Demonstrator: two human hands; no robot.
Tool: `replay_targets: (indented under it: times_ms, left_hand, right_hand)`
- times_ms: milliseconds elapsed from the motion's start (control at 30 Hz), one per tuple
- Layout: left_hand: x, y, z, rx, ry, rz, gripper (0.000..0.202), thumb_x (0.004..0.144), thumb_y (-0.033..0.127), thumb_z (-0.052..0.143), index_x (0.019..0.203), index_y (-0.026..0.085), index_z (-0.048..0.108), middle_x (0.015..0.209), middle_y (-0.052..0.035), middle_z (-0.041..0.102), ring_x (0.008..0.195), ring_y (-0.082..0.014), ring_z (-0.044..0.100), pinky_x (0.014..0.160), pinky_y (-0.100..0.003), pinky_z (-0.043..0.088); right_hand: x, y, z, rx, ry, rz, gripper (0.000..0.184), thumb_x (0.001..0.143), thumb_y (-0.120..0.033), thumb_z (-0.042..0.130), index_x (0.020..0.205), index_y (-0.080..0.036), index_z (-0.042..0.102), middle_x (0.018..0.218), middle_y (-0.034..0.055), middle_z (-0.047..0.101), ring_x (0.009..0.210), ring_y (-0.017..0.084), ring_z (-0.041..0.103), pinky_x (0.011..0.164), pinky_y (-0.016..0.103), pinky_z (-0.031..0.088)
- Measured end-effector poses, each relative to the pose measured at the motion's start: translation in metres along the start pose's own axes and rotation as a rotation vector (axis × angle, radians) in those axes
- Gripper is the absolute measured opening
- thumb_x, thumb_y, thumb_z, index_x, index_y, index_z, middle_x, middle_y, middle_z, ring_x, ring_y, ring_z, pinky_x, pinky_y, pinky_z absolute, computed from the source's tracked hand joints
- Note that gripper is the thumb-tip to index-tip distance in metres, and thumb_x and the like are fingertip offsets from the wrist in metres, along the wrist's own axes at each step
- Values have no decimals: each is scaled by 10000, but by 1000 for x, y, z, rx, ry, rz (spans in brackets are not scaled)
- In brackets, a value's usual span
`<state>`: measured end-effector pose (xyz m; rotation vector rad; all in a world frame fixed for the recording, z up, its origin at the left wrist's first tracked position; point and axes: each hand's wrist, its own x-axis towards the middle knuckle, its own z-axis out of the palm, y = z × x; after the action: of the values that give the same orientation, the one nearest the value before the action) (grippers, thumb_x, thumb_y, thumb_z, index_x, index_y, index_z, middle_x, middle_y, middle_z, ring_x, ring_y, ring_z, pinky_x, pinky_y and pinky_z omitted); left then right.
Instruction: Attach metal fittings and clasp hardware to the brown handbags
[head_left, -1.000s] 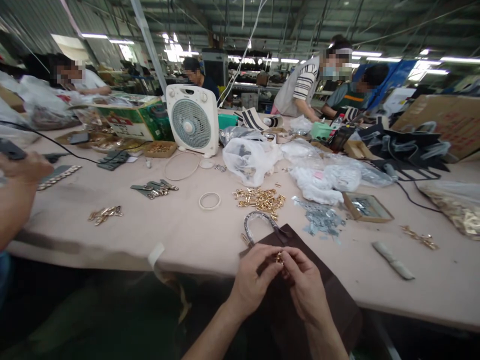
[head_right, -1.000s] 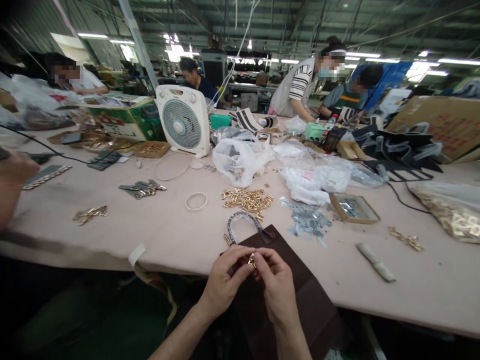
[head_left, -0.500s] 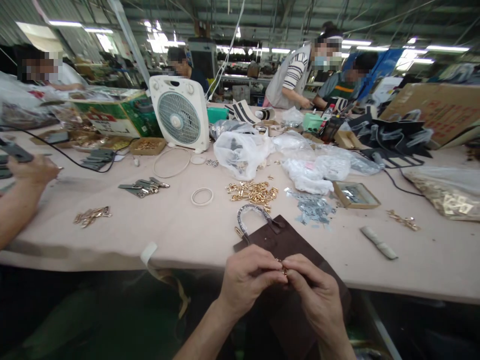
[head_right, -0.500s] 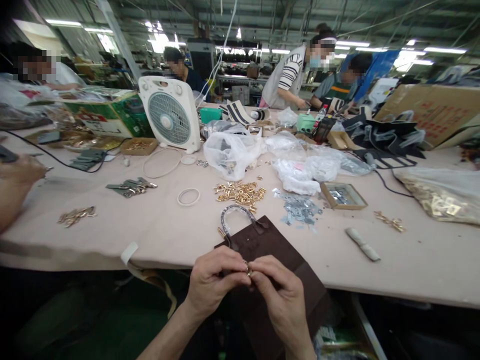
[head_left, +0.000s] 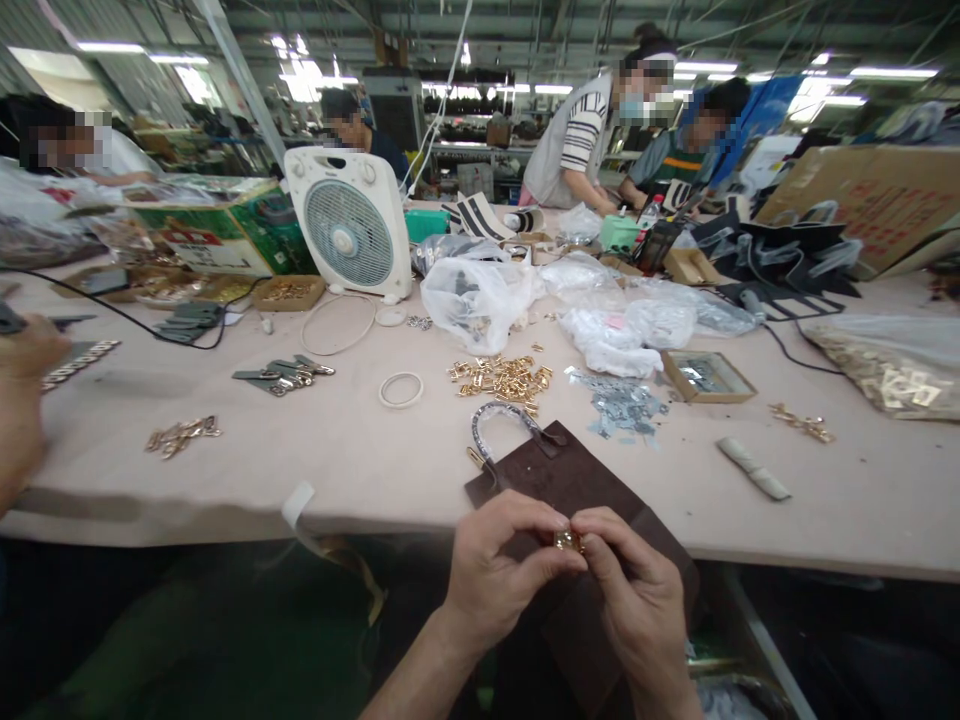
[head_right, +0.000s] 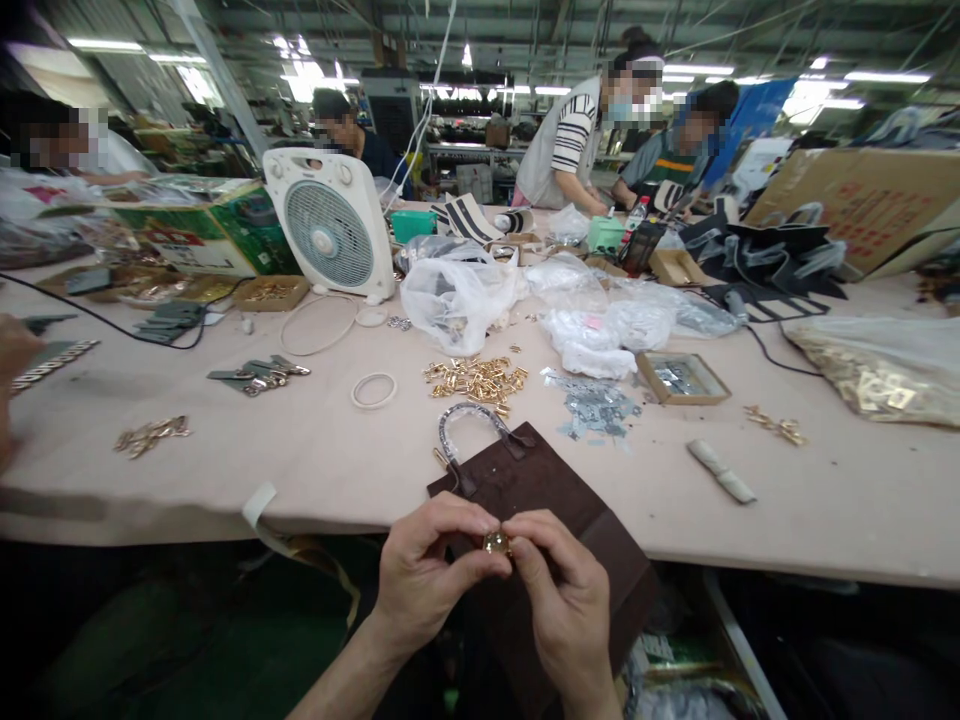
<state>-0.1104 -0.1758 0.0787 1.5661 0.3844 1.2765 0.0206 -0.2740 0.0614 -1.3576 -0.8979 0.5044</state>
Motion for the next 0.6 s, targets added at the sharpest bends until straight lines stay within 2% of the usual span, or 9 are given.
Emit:
replay_targets:
  times_ms: [267, 400, 500, 600]
  left_hand:
    - [0, -1, 3, 29, -40, 67, 270, 741, 223, 919, 960, 209, 761, 866, -36, 787, 776, -151, 743, 724, -237, 613]
    - [1, -2, 1, 25, -28, 65, 290, 713, 221, 937, 949, 206, 770, 862, -37, 790, 788, -157, 755, 742, -236, 625]
    - [1, -2, 0, -58, -22, -1, 289, 735, 211, 924, 977, 199, 767, 875, -40, 789, 729, -148, 759, 661, -212, 628]
    - [0, -4, -2, -164, -38, -75, 286, 773, 196, 894, 1018, 193, 747, 870, -37, 784, 628, -135, 743, 561, -195, 613]
  right_hand:
    - [-8, -3, 5, 80, 39, 55, 129, 958, -330, 696, 913, -227, 761, 951, 69, 675, 930, 211, 629, 782, 274, 543]
    - [-8, -1, 6, 237, 43, 183, 166, 919, -390, 750, 960, -231, 771, 938, 72, 691, 865, 203, 640, 731, 279, 550]
    - [-7, -2, 9, 456, -52, 372, 350, 948, -517, 676, 1124, -226, 755, 910, 83, 706, 716, 177, 629, 647, 293, 555]
    - [-7, -1, 11, 538, -171, 470, 470, 992, -589, 557, 1140, -186, 748, 836, 93, 691, 659, 179, 614, 607, 308, 551]
